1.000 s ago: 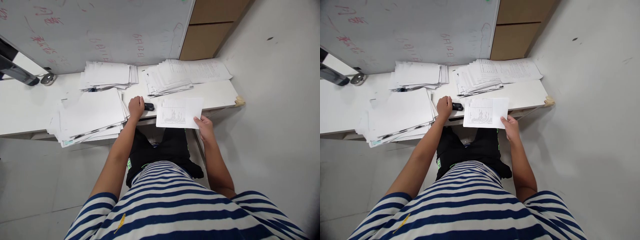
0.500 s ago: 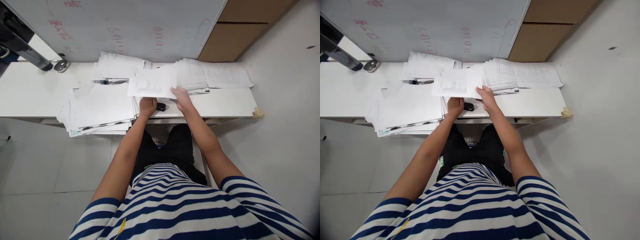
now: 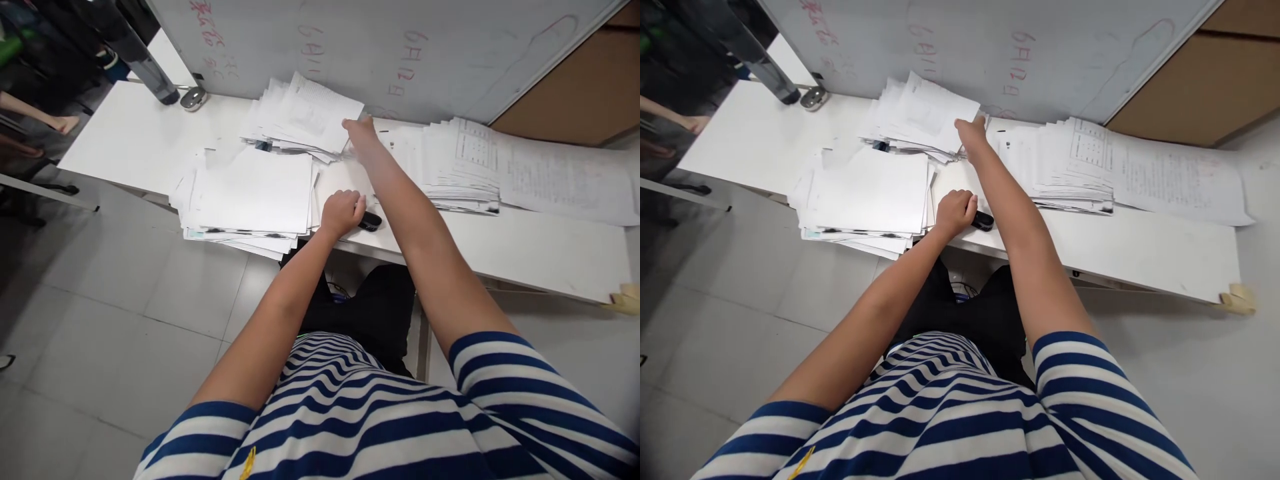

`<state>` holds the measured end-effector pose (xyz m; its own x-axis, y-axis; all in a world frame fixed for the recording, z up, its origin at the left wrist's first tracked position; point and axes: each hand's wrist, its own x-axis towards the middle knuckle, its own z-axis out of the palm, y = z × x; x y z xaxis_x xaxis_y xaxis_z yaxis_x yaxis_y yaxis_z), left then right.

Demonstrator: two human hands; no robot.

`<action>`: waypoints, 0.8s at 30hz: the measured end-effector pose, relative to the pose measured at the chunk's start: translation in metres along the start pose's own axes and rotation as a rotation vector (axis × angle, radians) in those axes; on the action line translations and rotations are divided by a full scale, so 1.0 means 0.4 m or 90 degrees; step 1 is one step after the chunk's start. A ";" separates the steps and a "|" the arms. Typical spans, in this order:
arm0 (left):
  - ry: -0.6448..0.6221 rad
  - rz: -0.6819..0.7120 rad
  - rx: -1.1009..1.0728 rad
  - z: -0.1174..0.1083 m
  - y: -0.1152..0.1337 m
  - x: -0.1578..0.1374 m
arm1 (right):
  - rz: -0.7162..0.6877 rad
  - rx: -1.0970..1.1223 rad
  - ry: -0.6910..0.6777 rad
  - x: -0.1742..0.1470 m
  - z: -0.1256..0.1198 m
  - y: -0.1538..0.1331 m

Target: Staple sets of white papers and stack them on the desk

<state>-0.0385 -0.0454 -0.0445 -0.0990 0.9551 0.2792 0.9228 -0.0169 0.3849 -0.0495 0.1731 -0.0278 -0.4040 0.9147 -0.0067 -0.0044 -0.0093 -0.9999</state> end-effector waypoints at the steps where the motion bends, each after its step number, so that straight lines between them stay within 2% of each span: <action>1: 0.007 0.005 -0.002 0.002 -0.002 0.000 | -0.007 -0.056 0.040 -0.015 -0.015 0.009; 3: 0.018 0.013 -0.004 0.005 -0.005 0.000 | -0.042 -0.239 0.111 -0.066 -0.058 0.020; 5: 0.024 0.016 0.000 0.006 -0.007 0.001 | -0.110 -0.424 0.135 -0.134 -0.117 0.025; 7: 0.025 0.017 0.005 0.004 -0.008 0.002 | -0.138 -0.533 0.156 -0.205 -0.186 0.025; 10: 0.027 0.012 0.003 0.000 -0.007 0.003 | -0.108 -0.628 0.233 -0.291 -0.293 0.020; 14: 0.027 -0.002 -0.005 -0.003 -0.006 0.006 | -0.002 -0.693 0.350 -0.348 -0.405 0.020; 18: 0.022 -0.007 0.013 -0.005 -0.005 0.007 | 0.126 -0.701 0.414 -0.361 -0.457 0.040; 20: 0.021 -0.010 0.020 -0.006 -0.003 0.007 | 0.126 -0.708 0.415 -0.365 -0.463 0.052; 24: 0.020 -0.016 0.028 -0.010 0.000 0.006 | 0.074 -0.719 0.430 -0.380 -0.458 0.062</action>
<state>-0.0401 -0.0442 -0.0401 -0.1337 0.9455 0.2969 0.9353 0.0214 0.3532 0.1792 0.1079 -0.0530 0.1839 0.9547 0.2341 0.8923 -0.0623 -0.4471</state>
